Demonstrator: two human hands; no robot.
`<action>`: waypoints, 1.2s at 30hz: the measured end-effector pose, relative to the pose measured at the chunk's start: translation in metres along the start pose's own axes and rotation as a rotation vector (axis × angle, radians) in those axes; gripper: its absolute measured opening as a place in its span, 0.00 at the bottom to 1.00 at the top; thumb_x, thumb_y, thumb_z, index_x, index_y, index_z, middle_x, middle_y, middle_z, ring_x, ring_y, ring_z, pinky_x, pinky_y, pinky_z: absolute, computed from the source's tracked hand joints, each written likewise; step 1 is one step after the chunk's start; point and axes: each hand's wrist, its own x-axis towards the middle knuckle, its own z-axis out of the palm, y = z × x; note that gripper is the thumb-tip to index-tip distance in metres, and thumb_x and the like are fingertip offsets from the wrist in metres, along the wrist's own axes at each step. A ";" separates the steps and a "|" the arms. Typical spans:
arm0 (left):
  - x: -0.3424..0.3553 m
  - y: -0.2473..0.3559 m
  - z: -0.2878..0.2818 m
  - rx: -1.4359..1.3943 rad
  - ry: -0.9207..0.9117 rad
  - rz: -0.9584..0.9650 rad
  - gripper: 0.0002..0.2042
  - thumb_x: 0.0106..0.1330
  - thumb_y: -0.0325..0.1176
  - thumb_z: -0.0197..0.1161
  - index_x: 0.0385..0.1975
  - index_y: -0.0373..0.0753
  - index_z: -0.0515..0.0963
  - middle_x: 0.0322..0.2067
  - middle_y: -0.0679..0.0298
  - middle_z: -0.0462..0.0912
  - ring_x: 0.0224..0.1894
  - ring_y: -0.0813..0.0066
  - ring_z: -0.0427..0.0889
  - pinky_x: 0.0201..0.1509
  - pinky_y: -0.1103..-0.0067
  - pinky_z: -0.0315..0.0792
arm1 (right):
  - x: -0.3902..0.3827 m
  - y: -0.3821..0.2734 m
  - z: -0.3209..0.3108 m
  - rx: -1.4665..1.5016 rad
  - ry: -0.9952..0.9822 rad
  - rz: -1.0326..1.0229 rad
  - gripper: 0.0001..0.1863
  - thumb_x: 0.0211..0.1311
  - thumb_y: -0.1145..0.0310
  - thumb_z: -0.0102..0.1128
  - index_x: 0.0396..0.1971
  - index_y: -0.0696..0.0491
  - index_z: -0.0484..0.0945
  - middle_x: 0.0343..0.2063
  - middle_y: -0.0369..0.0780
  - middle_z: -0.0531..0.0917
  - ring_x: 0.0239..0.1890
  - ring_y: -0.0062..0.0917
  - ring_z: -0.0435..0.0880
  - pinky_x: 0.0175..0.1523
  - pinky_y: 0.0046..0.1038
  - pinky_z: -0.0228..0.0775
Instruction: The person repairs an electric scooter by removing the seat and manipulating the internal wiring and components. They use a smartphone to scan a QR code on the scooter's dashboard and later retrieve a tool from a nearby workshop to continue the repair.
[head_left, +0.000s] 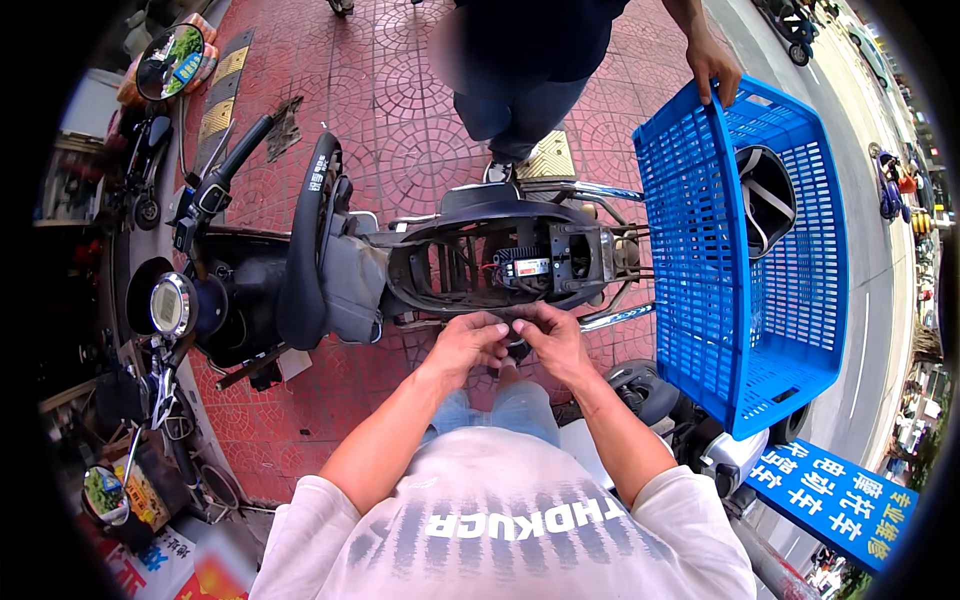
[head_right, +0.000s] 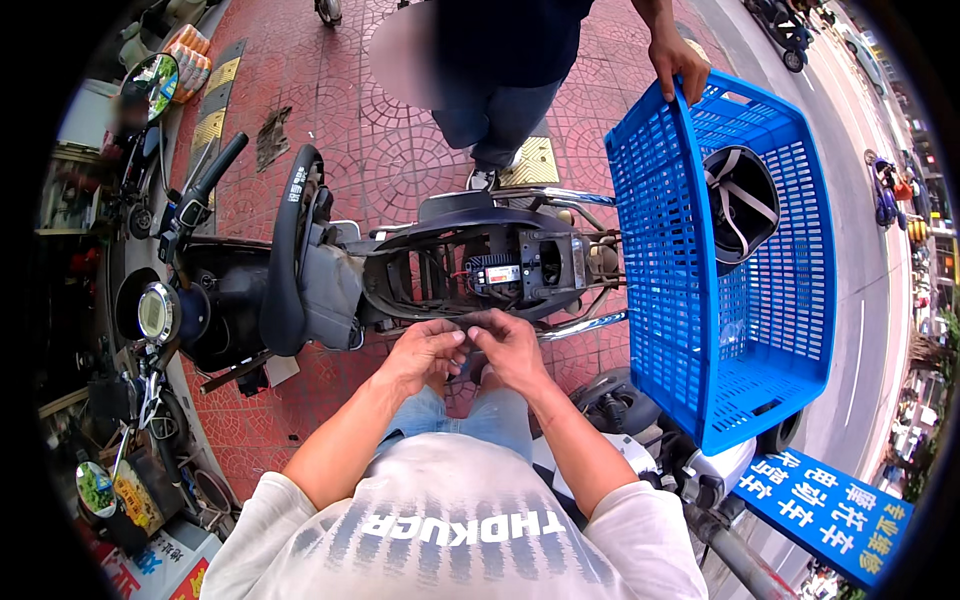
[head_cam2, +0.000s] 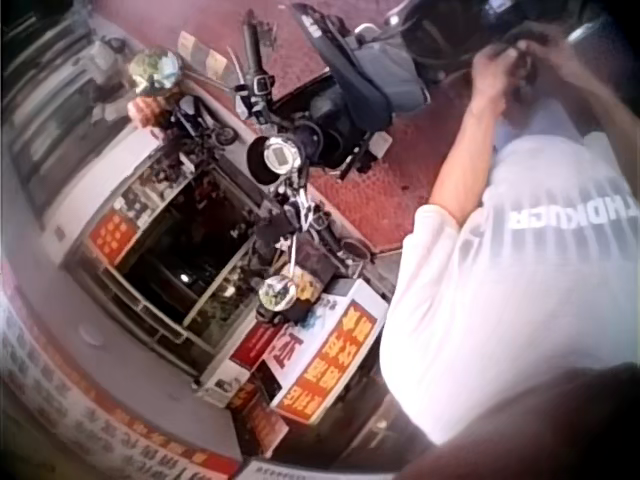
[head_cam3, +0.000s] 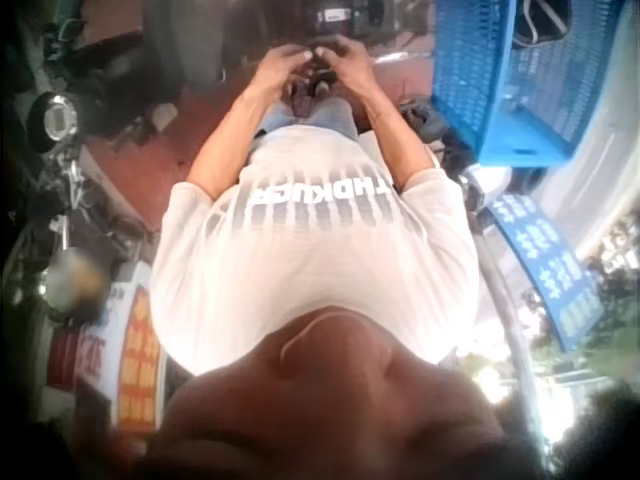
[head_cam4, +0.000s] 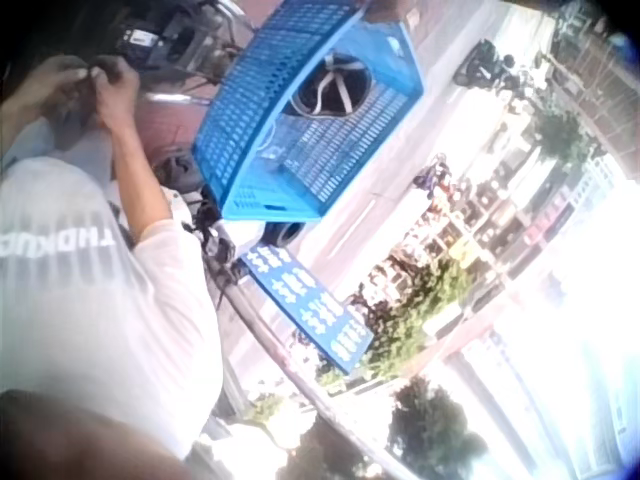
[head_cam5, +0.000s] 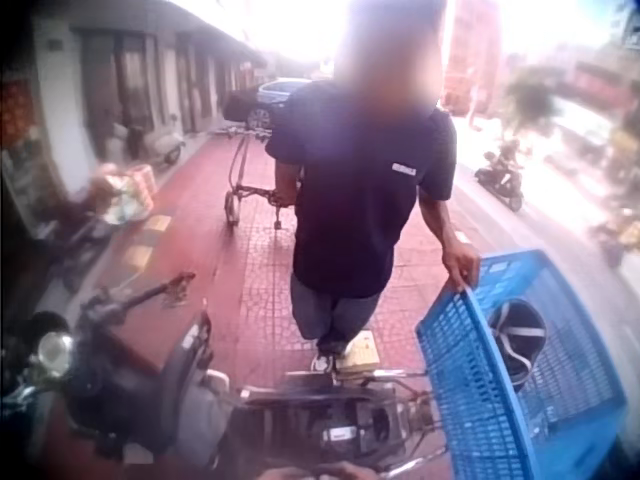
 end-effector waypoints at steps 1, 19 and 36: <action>0.008 -0.002 -0.003 0.003 -0.004 -0.026 0.10 0.72 0.35 0.70 0.45 0.37 0.81 0.38 0.63 0.85 0.39 0.71 0.85 0.41 0.72 0.83 | 0.002 0.006 -0.002 -0.025 0.001 0.002 0.15 0.70 0.73 0.65 0.54 0.62 0.85 0.42 0.41 0.91 0.45 0.19 0.87 0.53 0.26 0.80; 0.250 -0.072 -0.052 0.575 0.635 0.123 0.09 0.69 0.34 0.72 0.42 0.36 0.85 0.26 0.71 0.82 0.24 0.80 0.77 0.23 0.78 0.70 | 0.055 0.126 -0.120 -1.265 0.431 -0.195 0.14 0.60 0.58 0.66 0.42 0.49 0.81 0.38 0.41 0.84 0.44 0.40 0.84 0.46 0.45 0.73; 0.254 -0.061 -0.047 0.813 0.671 0.115 0.09 0.68 0.33 0.70 0.31 0.33 0.85 0.24 0.63 0.87 0.22 0.76 0.84 0.24 0.76 0.76 | 0.055 0.124 -0.123 -1.246 0.410 -0.174 0.16 0.58 0.56 0.66 0.43 0.49 0.83 0.35 0.39 0.84 0.43 0.37 0.84 0.48 0.43 0.73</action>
